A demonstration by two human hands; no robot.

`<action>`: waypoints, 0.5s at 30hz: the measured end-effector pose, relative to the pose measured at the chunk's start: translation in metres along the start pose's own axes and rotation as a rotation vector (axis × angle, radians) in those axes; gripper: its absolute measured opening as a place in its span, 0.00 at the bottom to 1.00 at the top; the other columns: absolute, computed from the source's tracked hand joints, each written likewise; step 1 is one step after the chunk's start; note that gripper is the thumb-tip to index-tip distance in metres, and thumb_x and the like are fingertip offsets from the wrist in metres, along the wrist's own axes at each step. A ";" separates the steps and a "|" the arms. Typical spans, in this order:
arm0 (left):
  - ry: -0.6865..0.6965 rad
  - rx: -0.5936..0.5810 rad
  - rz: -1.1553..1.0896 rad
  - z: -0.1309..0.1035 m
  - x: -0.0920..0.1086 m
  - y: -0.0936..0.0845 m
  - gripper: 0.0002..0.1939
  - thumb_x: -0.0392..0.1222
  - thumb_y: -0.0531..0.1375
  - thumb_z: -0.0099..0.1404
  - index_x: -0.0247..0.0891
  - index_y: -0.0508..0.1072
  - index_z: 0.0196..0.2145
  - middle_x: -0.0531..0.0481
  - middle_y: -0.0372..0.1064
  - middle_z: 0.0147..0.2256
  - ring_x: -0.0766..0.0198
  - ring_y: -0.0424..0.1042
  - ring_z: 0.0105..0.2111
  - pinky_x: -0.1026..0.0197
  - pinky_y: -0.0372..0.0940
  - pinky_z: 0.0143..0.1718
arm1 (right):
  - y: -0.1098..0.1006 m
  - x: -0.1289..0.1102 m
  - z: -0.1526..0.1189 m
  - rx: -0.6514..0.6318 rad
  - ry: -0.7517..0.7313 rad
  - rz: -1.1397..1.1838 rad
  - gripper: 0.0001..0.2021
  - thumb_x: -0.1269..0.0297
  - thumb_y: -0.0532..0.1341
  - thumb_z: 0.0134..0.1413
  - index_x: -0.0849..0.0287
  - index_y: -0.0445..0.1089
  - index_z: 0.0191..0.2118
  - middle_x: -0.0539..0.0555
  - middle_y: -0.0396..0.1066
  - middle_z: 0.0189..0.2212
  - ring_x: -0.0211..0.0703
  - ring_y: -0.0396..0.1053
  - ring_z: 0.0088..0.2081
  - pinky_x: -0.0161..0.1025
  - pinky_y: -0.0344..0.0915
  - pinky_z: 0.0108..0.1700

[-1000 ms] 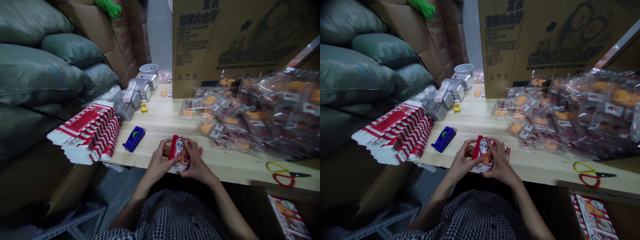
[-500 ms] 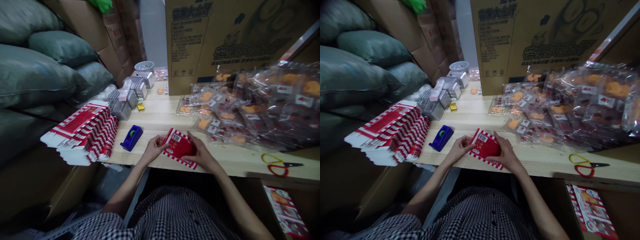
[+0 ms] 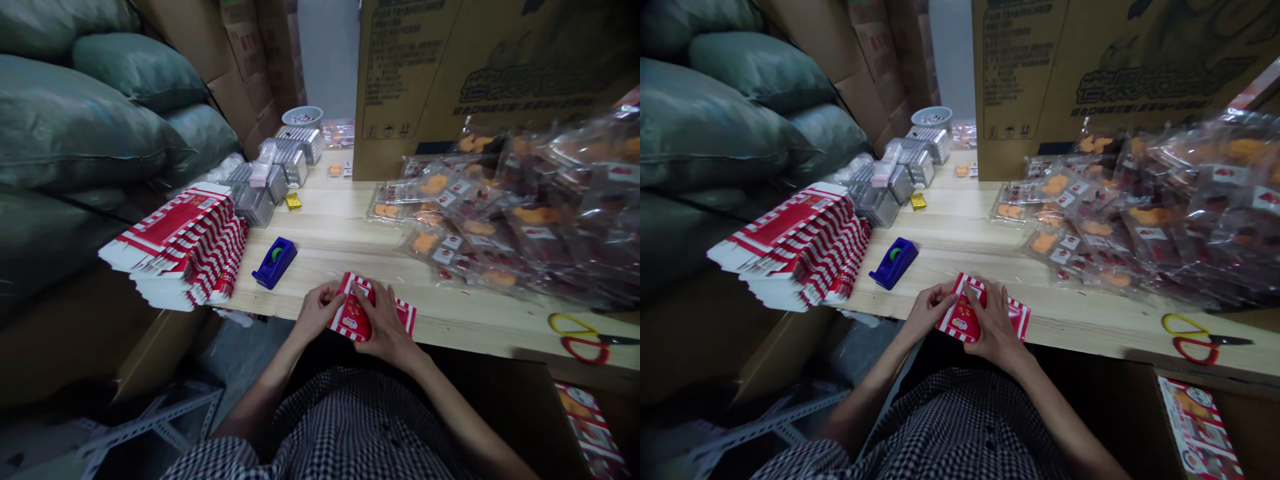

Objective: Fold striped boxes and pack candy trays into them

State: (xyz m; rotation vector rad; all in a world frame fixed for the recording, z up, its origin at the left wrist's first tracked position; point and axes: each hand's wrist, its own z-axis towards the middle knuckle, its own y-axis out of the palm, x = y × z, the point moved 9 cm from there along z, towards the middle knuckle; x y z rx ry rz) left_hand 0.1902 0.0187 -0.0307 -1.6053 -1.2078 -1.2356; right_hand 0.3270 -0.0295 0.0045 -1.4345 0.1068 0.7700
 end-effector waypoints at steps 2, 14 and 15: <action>-0.012 -0.038 -0.023 -0.002 0.001 0.002 0.19 0.53 0.66 0.59 0.34 0.74 0.39 0.50 0.74 0.31 0.64 0.72 0.30 0.63 0.65 0.33 | -0.001 -0.002 -0.001 -0.014 -0.010 0.007 0.55 0.65 0.68 0.38 0.51 0.39 0.72 0.64 0.38 0.69 0.64 0.36 0.71 0.67 0.29 0.68; -0.252 -0.335 -0.244 -0.008 -0.003 0.015 0.21 0.49 0.69 0.56 0.34 0.79 0.45 0.44 0.78 0.38 0.63 0.76 0.33 0.62 0.69 0.37 | -0.015 0.009 -0.011 -0.219 0.009 0.176 0.57 0.68 0.68 0.38 0.45 0.35 0.72 0.56 0.32 0.72 0.62 0.28 0.72 0.66 0.27 0.69; -0.264 -0.332 -0.246 -0.006 -0.005 0.016 0.20 0.48 0.70 0.56 0.34 0.79 0.43 0.45 0.78 0.36 0.64 0.75 0.32 0.62 0.69 0.37 | -0.015 0.010 -0.011 -0.237 0.008 0.188 0.57 0.67 0.68 0.39 0.45 0.35 0.72 0.56 0.31 0.72 0.62 0.28 0.72 0.66 0.26 0.68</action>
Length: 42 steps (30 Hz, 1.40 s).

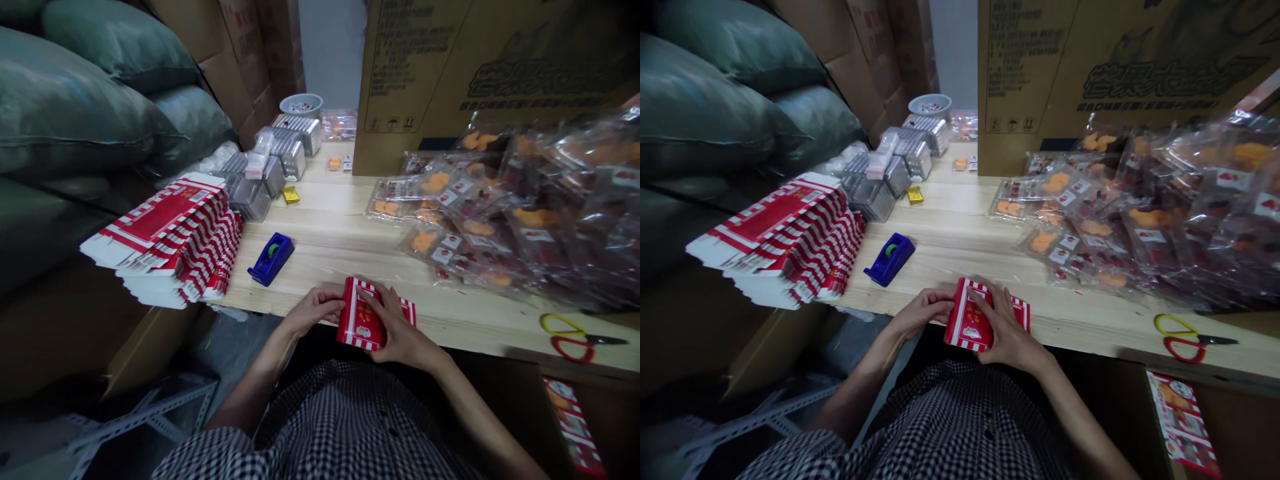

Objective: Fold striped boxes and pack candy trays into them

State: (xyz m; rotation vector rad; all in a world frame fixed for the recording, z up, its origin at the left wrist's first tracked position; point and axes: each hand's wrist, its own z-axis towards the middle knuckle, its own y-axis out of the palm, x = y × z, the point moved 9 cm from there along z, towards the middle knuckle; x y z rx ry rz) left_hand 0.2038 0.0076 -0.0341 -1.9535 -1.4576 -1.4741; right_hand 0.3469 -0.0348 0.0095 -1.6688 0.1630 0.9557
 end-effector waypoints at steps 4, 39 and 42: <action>0.011 -0.007 -0.069 0.005 0.002 0.007 0.17 0.45 0.70 0.55 0.36 0.79 0.42 0.46 0.78 0.38 0.64 0.75 0.34 0.63 0.69 0.38 | -0.005 0.003 -0.001 -0.016 0.009 0.047 0.58 0.66 0.69 0.39 0.45 0.34 0.72 0.55 0.28 0.72 0.63 0.27 0.72 0.66 0.26 0.68; 0.028 -0.054 -0.035 -0.006 0.005 0.005 0.28 0.43 0.71 0.55 0.37 0.71 0.53 0.41 0.76 0.44 0.59 0.77 0.40 0.60 0.71 0.38 | -0.001 -0.006 -0.007 -0.066 -0.021 -0.048 0.56 0.64 0.70 0.40 0.42 0.38 0.71 0.54 0.31 0.72 0.64 0.30 0.72 0.67 0.25 0.68; 0.024 -0.063 -0.035 -0.005 0.004 0.007 0.29 0.41 0.71 0.54 0.37 0.71 0.52 0.41 0.76 0.44 0.59 0.76 0.40 0.61 0.71 0.37 | 0.000 -0.004 -0.008 -0.074 -0.009 -0.055 0.55 0.66 0.70 0.40 0.42 0.38 0.71 0.54 0.30 0.72 0.64 0.29 0.72 0.67 0.25 0.68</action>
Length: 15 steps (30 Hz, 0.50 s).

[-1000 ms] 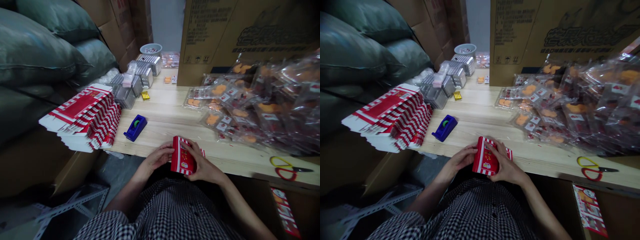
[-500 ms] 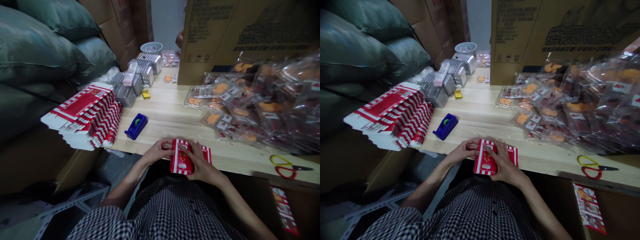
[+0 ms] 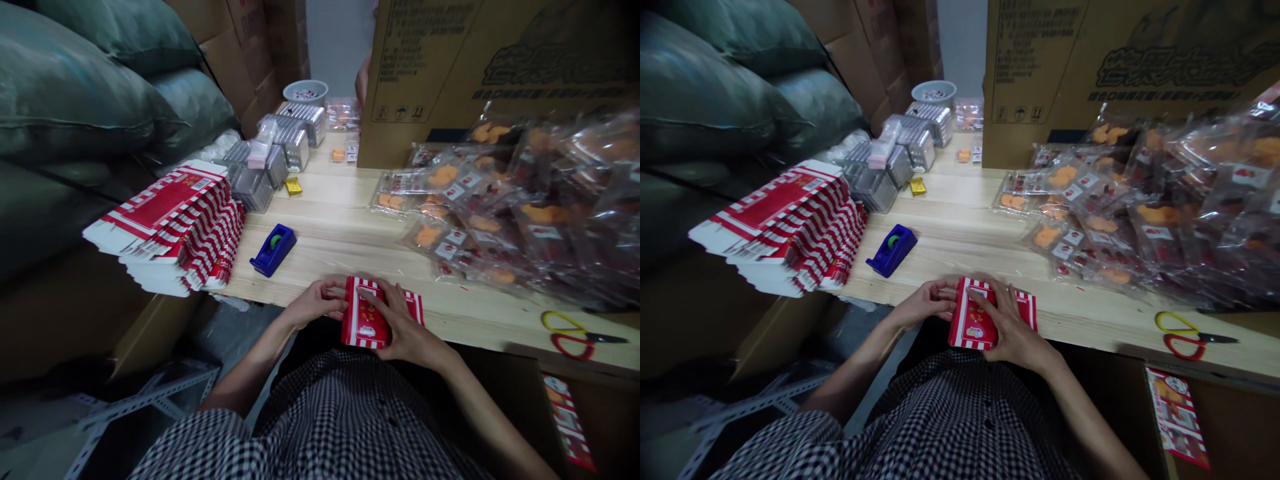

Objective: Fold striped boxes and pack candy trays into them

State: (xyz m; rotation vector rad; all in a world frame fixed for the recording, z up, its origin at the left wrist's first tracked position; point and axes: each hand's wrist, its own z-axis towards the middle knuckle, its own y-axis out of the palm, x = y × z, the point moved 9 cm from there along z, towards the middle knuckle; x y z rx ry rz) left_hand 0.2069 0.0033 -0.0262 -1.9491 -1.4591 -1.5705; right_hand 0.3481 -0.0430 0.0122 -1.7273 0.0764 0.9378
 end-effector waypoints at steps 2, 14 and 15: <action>-0.005 0.001 -0.003 0.001 -0.001 0.001 0.30 0.40 0.72 0.53 0.37 0.70 0.52 0.42 0.76 0.42 0.59 0.76 0.40 0.61 0.71 0.37 | 0.002 0.001 -0.001 -0.003 0.000 -0.010 0.55 0.67 0.69 0.40 0.42 0.38 0.71 0.54 0.28 0.72 0.63 0.27 0.72 0.66 0.25 0.68; 0.009 -0.031 0.029 0.007 -0.010 0.006 0.30 0.29 0.68 0.48 0.37 0.65 0.48 0.48 0.76 0.35 0.64 0.75 0.32 0.63 0.67 0.34 | 0.011 -0.003 -0.006 -0.015 -0.019 -0.113 0.54 0.73 0.66 0.41 0.43 0.37 0.71 0.54 0.23 0.71 0.64 0.25 0.72 0.64 0.20 0.68; 0.014 -0.036 0.034 0.007 -0.010 0.006 0.29 0.29 0.68 0.48 0.37 0.65 0.48 0.48 0.76 0.36 0.64 0.75 0.32 0.63 0.67 0.34 | 0.011 -0.003 -0.007 -0.018 -0.017 -0.117 0.54 0.74 0.66 0.41 0.42 0.38 0.71 0.54 0.23 0.71 0.64 0.26 0.72 0.64 0.20 0.68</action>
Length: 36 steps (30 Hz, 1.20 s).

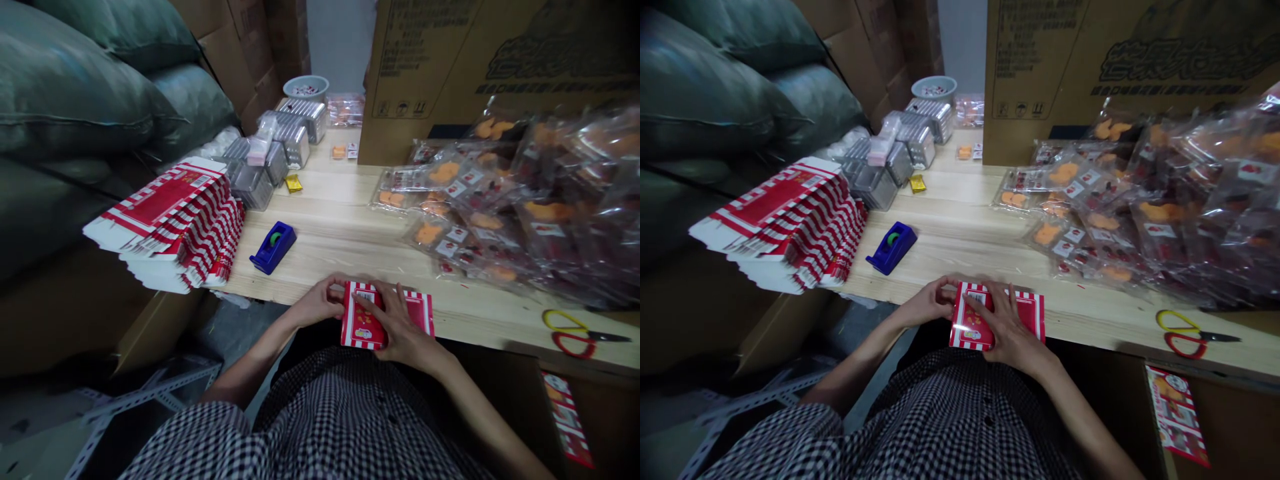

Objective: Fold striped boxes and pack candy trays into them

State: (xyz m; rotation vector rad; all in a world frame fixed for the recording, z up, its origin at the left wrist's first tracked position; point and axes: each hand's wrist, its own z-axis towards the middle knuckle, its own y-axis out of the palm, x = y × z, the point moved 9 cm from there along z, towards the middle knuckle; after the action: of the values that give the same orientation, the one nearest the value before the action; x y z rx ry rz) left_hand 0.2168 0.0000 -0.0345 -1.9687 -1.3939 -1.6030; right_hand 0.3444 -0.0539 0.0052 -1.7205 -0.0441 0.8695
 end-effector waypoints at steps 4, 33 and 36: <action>0.042 -0.004 0.027 -0.002 0.007 -0.003 0.27 0.32 0.67 0.51 0.36 0.66 0.50 0.47 0.76 0.38 0.63 0.75 0.34 0.63 0.66 0.35 | 0.002 0.006 -0.001 -0.018 0.015 0.066 0.56 0.69 0.69 0.41 0.43 0.37 0.71 0.55 0.24 0.71 0.65 0.25 0.72 0.65 0.22 0.69; 0.590 0.602 0.670 -0.003 0.045 -0.019 0.07 0.38 0.56 0.68 0.38 0.70 0.31 0.43 0.68 0.46 0.59 0.70 0.47 0.55 0.67 0.49 | -0.006 0.033 0.025 0.179 0.115 -0.125 0.51 0.67 0.67 0.39 0.47 0.46 0.70 0.61 0.34 0.69 0.65 0.34 0.71 0.67 0.25 0.67; 0.592 0.691 0.620 0.000 0.050 -0.044 0.06 0.39 0.53 0.70 0.39 0.66 0.34 0.42 0.67 0.46 0.59 0.70 0.46 0.55 0.67 0.47 | -0.007 0.047 0.025 0.173 0.149 -0.112 0.51 0.66 0.67 0.39 0.46 0.45 0.70 0.61 0.36 0.69 0.64 0.35 0.71 0.68 0.27 0.67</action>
State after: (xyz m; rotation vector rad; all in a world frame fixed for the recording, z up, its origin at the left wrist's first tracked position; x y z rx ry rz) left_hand 0.1796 0.0475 -0.0074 -1.1976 -0.8138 -1.0687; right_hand 0.3673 -0.0098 -0.0148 -1.5992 0.0331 0.6422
